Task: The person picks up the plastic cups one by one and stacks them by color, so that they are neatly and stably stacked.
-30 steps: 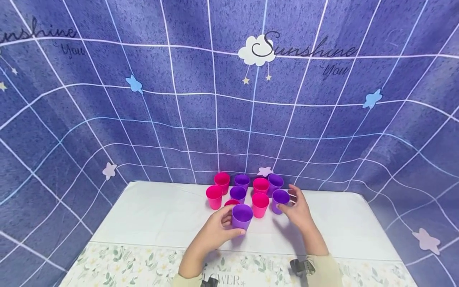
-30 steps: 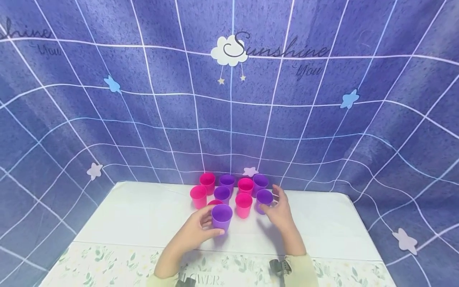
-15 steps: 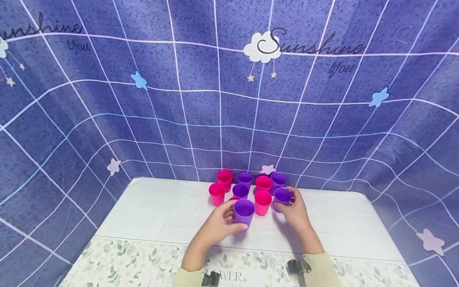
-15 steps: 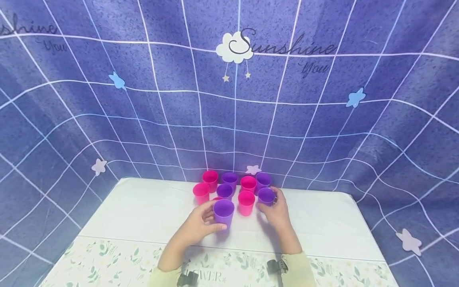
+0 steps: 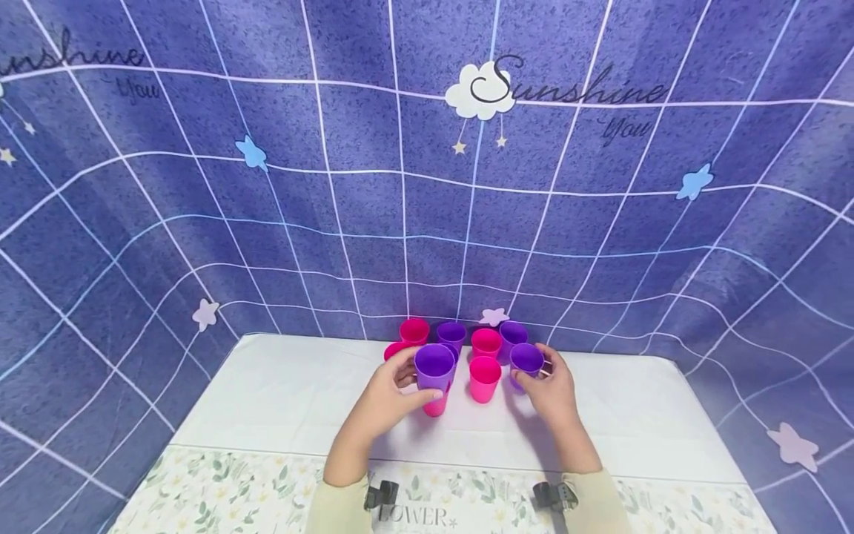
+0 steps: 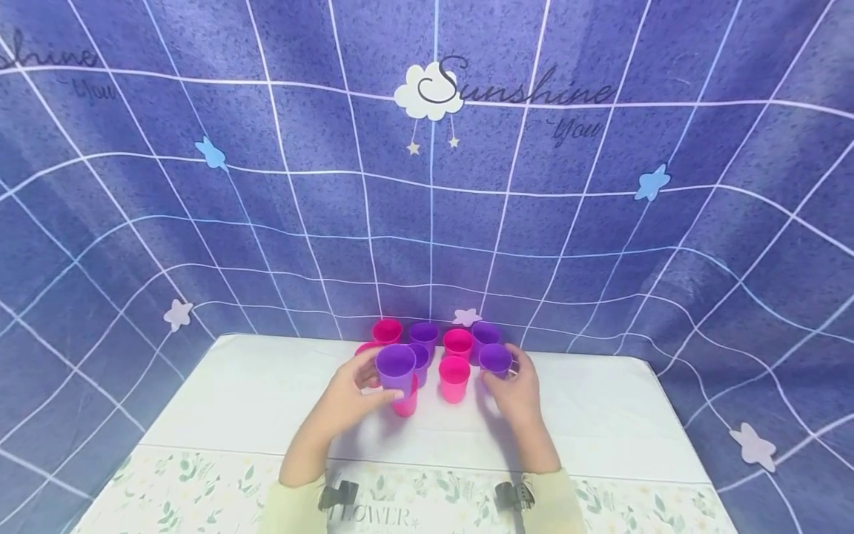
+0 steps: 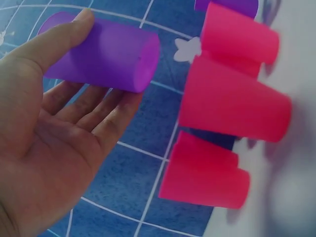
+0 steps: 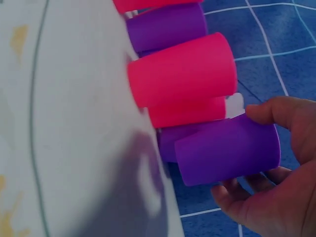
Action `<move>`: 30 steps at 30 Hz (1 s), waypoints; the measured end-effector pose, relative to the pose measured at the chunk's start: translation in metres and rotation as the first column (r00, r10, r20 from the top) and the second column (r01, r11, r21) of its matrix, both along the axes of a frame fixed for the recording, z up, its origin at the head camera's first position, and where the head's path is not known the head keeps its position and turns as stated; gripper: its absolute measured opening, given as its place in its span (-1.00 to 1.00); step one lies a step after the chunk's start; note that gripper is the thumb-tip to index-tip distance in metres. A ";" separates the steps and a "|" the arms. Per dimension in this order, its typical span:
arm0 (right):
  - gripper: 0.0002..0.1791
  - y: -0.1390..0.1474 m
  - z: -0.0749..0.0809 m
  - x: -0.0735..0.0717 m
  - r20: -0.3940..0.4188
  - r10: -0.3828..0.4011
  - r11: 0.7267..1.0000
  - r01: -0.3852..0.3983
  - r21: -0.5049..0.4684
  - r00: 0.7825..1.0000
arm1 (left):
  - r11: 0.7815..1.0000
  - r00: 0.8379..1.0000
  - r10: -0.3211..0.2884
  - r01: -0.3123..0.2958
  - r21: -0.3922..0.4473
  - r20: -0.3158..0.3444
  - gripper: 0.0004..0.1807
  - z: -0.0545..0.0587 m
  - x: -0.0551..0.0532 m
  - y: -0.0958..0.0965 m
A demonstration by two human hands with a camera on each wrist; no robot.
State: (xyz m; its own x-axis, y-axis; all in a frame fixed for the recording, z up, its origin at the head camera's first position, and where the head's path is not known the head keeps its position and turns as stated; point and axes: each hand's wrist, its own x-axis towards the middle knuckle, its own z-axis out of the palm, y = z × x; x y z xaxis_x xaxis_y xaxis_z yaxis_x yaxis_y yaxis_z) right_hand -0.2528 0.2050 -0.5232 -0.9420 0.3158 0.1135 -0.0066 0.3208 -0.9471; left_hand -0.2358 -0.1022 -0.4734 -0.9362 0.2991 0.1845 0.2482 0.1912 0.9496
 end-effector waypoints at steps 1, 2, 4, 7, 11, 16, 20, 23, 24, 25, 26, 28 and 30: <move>-0.19 0.000 0.003 0.000 0.000 -0.007 1.000 0.007 0.010 1.000 | 1.000 1.000 0.010 -0.010 0.007 -0.003 -0.17 0.002 -0.003 -0.001; -0.20 0.000 0.006 0.001 -0.003 -0.015 1.000 0.015 0.016 1.000 | 1.000 1.000 0.017 -0.016 0.013 -0.007 -0.17 0.004 -0.006 -0.002; -0.22 0.001 0.013 0.003 -0.019 -0.030 0.999 0.030 0.017 0.999 | 1.000 0.999 0.021 -0.021 0.018 -0.025 -0.17 0.006 -0.013 -0.004; -0.23 0.002 0.025 0.007 -0.051 -0.056 0.998 0.056 0.006 0.997 | 0.999 0.999 0.025 -0.024 0.024 -0.047 -0.17 0.007 -0.022 -0.005; -0.23 0.002 0.038 0.014 -0.091 -0.079 0.997 0.079 -0.009 0.993 | 0.999 0.998 0.030 -0.029 0.029 -0.050 -0.17 0.002 -0.031 -0.006; -0.23 -0.004 0.050 0.025 -0.126 -0.059 0.997 0.052 -0.058 0.990 | 0.999 0.998 0.040 -0.039 0.010 -0.046 -0.17 -0.007 -0.037 -0.011; -0.27 -0.013 0.056 0.032 -0.165 -0.032 0.992 0.012 -0.124 0.986 | 0.999 0.998 0.040 -0.040 0.010 -0.041 -0.16 -0.011 -0.039 -0.015; -0.31 -0.020 0.060 0.035 -0.187 -0.006 0.988 -0.023 -0.151 0.982 | 0.999 0.999 0.037 -0.037 0.015 -0.033 -0.16 -0.012 -0.039 -0.017; -0.31 -0.023 0.060 0.035 -0.198 0.005 0.986 -0.038 -0.164 0.980 | 0.999 0.999 0.033 -0.032 0.016 -0.034 -0.16 -0.012 -0.039 -0.017; -0.33 -0.026 0.061 0.035 -0.208 0.015 0.982 -0.054 -0.181 0.978 | 1.000 0.999 0.026 -0.025 0.016 -0.036 -0.17 -0.011 -0.039 -0.017; -0.34 -0.030 0.062 0.035 -0.221 0.024 0.978 -0.069 -0.199 0.975 | 1.000 0.999 0.021 -0.020 0.012 -0.037 -0.17 -0.011 -0.039 -0.017; -0.35 -0.038 0.063 0.034 -0.262 0.041 0.965 -0.106 -0.239 0.964 | 1.000 0.999 0.011 -0.011 0.008 -0.040 -0.17 -0.009 -0.040 -0.017; -0.36 -0.049 0.065 0.031 -0.308 0.058 0.949 -0.148 -0.279 0.950 | 1.000 0.999 0.012 -0.012 0.001 -0.043 -0.18 -0.009 -0.040 -0.017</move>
State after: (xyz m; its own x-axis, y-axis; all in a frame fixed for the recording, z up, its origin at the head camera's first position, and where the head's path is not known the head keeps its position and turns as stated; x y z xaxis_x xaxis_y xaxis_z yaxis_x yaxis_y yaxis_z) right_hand -0.2214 0.1563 -0.4581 -0.9102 0.2802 0.3050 -0.3150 0.0097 -0.9490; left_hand -0.2761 -0.1192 -0.4826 -0.9310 0.2878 0.2247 0.2863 0.1934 0.9384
